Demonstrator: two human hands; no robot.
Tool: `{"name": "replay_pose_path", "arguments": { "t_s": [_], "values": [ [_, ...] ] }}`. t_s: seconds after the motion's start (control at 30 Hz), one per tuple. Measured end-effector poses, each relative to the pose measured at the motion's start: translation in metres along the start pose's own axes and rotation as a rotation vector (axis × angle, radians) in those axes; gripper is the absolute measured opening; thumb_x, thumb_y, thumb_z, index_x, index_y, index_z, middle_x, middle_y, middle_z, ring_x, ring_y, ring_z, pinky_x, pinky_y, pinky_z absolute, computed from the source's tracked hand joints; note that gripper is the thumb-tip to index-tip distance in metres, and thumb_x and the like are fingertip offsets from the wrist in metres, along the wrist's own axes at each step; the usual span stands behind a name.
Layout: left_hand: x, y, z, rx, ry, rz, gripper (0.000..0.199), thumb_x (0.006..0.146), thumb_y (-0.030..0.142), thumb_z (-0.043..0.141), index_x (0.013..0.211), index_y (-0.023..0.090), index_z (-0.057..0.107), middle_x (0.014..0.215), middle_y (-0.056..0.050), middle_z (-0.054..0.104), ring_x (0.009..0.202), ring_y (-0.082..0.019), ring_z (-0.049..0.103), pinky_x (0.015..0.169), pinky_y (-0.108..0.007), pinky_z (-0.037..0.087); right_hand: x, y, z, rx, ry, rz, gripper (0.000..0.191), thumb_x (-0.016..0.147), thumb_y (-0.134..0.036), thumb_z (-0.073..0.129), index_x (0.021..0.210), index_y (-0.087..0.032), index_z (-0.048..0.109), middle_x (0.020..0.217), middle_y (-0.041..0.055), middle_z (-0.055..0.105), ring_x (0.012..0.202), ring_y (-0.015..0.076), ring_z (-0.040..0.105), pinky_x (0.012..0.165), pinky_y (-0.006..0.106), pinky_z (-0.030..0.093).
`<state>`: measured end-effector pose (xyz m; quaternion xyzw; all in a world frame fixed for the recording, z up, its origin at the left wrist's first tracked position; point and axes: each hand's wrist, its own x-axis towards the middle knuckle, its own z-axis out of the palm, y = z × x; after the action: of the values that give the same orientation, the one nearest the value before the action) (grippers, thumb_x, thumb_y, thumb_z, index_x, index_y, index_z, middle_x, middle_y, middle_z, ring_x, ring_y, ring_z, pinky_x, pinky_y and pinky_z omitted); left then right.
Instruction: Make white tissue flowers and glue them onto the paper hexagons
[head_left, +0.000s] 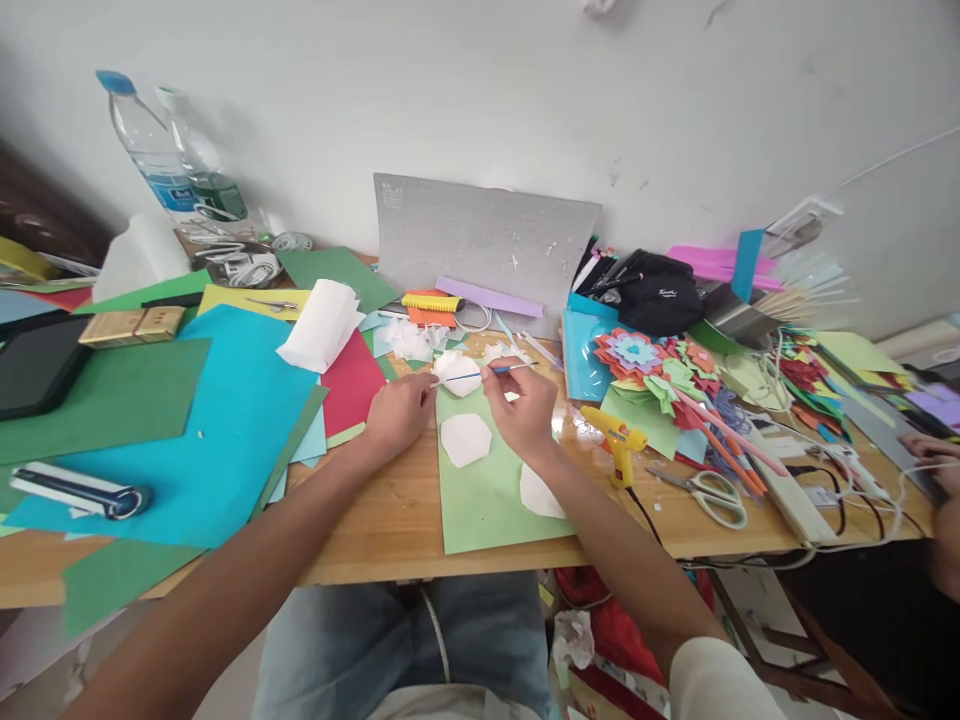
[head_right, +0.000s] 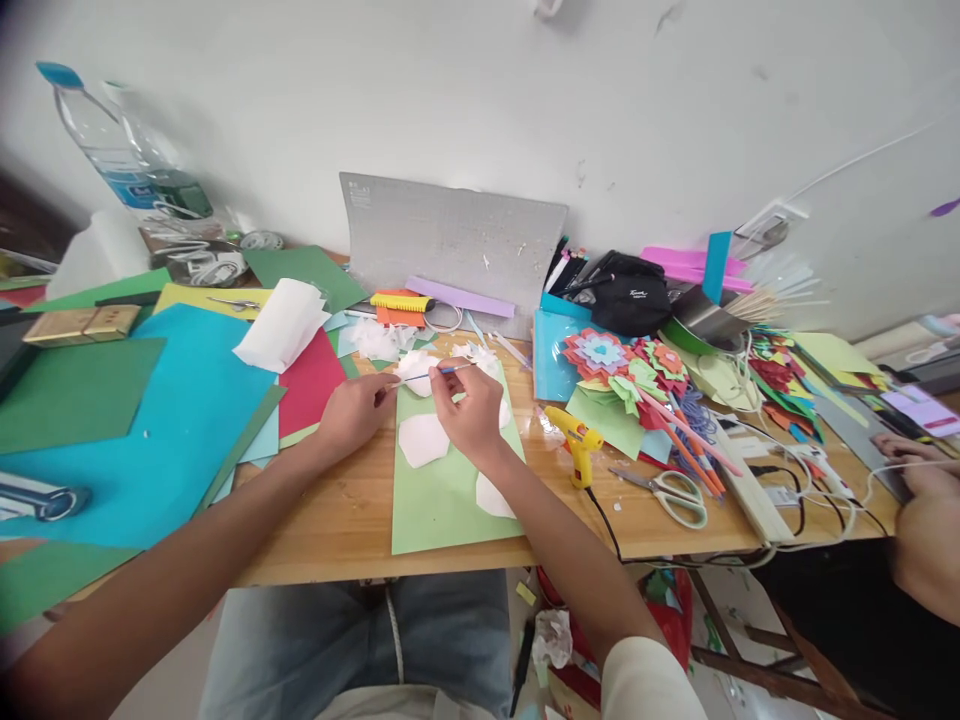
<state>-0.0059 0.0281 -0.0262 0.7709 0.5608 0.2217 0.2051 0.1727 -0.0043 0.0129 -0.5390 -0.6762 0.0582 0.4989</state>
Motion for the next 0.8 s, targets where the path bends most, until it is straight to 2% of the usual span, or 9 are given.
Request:
{"name": "replay_pose_path", "arguments": {
  "t_s": [0.07, 0.13, 0.27, 0.33, 0.43, 0.53, 0.57, 0.67, 0.8],
  "values": [
    [-0.001, -0.001, -0.003, -0.055, 0.047, 0.016, 0.036, 0.092, 0.031, 0.043, 0.113, 0.018, 0.068, 0.096, -0.008, 0.073, 0.081, -0.021, 0.065, 0.068, -0.028, 0.045, -0.009, -0.005, -0.018, -0.028, 0.007, -0.062, 0.014, 0.091, -0.028, 0.055, 0.085, -0.020, 0.064, 0.078, 0.0037, 0.071, 0.061, 0.0136, 0.065, 0.060, 0.026, 0.054],
    [-0.001, -0.003, -0.014, -0.118, 0.115, 0.011, 0.036, 0.094, 0.035, 0.041, 0.109, 0.017, 0.069, 0.087, -0.006, 0.073, 0.074, -0.018, 0.064, 0.066, -0.027, 0.045, -0.025, -0.006, -0.037, -0.100, -0.047, -0.146, 0.013, 0.091, -0.021, 0.054, 0.094, -0.020, 0.067, 0.084, 0.0051, 0.073, 0.071, 0.0158, 0.068, 0.067, 0.028, 0.056],
    [0.004, -0.015, -0.056, -0.122, 0.343, -0.102, 0.037, 0.094, 0.037, 0.039, 0.104, 0.018, 0.069, 0.085, -0.003, 0.072, 0.072, -0.016, 0.062, 0.066, -0.025, 0.045, -0.073, 0.009, -0.059, -0.421, -0.275, -0.280, 0.035, 0.088, -0.008, 0.047, 0.113, -0.022, 0.067, 0.106, 0.0098, 0.074, 0.097, 0.0221, 0.070, 0.086, 0.037, 0.057],
    [0.008, -0.022, -0.074, -0.030, 0.359, -0.131, 0.033, 0.091, 0.035, 0.044, 0.102, 0.020, 0.071, 0.090, -0.004, 0.073, 0.077, -0.018, 0.063, 0.070, -0.026, 0.046, -0.095, 0.017, -0.060, -0.509, -0.391, -0.296, 0.043, 0.086, -0.005, 0.044, 0.121, -0.020, 0.065, 0.116, 0.0117, 0.071, 0.111, 0.0257, 0.066, 0.101, 0.046, 0.052],
    [0.011, -0.027, -0.079, 0.112, 0.210, -0.072, 0.027, 0.086, 0.032, 0.051, 0.096, 0.021, 0.074, 0.098, -0.006, 0.074, 0.088, -0.023, 0.065, 0.077, -0.029, 0.047, -0.117, 0.023, -0.053, -0.543, -0.505, -0.289, 0.051, 0.084, -0.003, 0.042, 0.130, -0.015, 0.060, 0.128, 0.0147, 0.065, 0.126, 0.0297, 0.057, 0.110, 0.055, 0.043],
    [0.008, -0.025, -0.063, 0.249, -0.051, 0.032, 0.027, 0.086, 0.032, 0.051, 0.092, 0.019, 0.074, 0.097, -0.009, 0.073, 0.089, -0.026, 0.066, 0.074, -0.031, 0.048, -0.128, 0.020, -0.041, -0.550, -0.491, -0.269, 0.051, 0.083, -0.002, 0.041, 0.131, -0.010, 0.059, 0.131, 0.0189, 0.062, 0.127, 0.0309, 0.055, 0.106, 0.052, 0.048],
    [0.007, -0.023, -0.057, 0.295, -0.097, 0.037, 0.028, 0.087, 0.031, 0.049, 0.091, 0.018, 0.074, 0.097, -0.010, 0.073, 0.089, -0.026, 0.066, 0.072, -0.031, 0.048, -0.130, 0.018, -0.037, -0.554, -0.468, -0.260, 0.051, 0.084, -0.002, 0.041, 0.130, -0.009, 0.060, 0.130, 0.0196, 0.063, 0.127, 0.0314, 0.055, 0.104, 0.051, 0.050],
    [0.007, -0.021, -0.042, 0.417, -0.105, -0.025, 0.033, 0.090, 0.030, 0.043, 0.092, 0.014, 0.072, 0.099, -0.016, 0.070, 0.089, -0.028, 0.065, 0.067, -0.032, 0.047, -0.132, 0.012, -0.029, -0.550, -0.423, -0.219, 0.050, 0.085, -0.003, 0.042, 0.130, -0.011, 0.061, 0.127, 0.0199, 0.064, 0.125, 0.0325, 0.055, 0.103, 0.053, 0.050],
    [0.014, -0.024, -0.036, 0.454, -0.128, -0.087, 0.031, 0.088, 0.028, 0.042, 0.091, 0.013, 0.069, 0.095, -0.017, 0.070, 0.083, -0.027, 0.065, 0.064, -0.032, 0.047, -0.129, 0.008, -0.028, -0.532, -0.440, -0.180, 0.051, 0.084, -0.002, 0.042, 0.131, -0.012, 0.060, 0.127, 0.0199, 0.062, 0.125, 0.0334, 0.053, 0.102, 0.054, 0.051]
  ]
}}
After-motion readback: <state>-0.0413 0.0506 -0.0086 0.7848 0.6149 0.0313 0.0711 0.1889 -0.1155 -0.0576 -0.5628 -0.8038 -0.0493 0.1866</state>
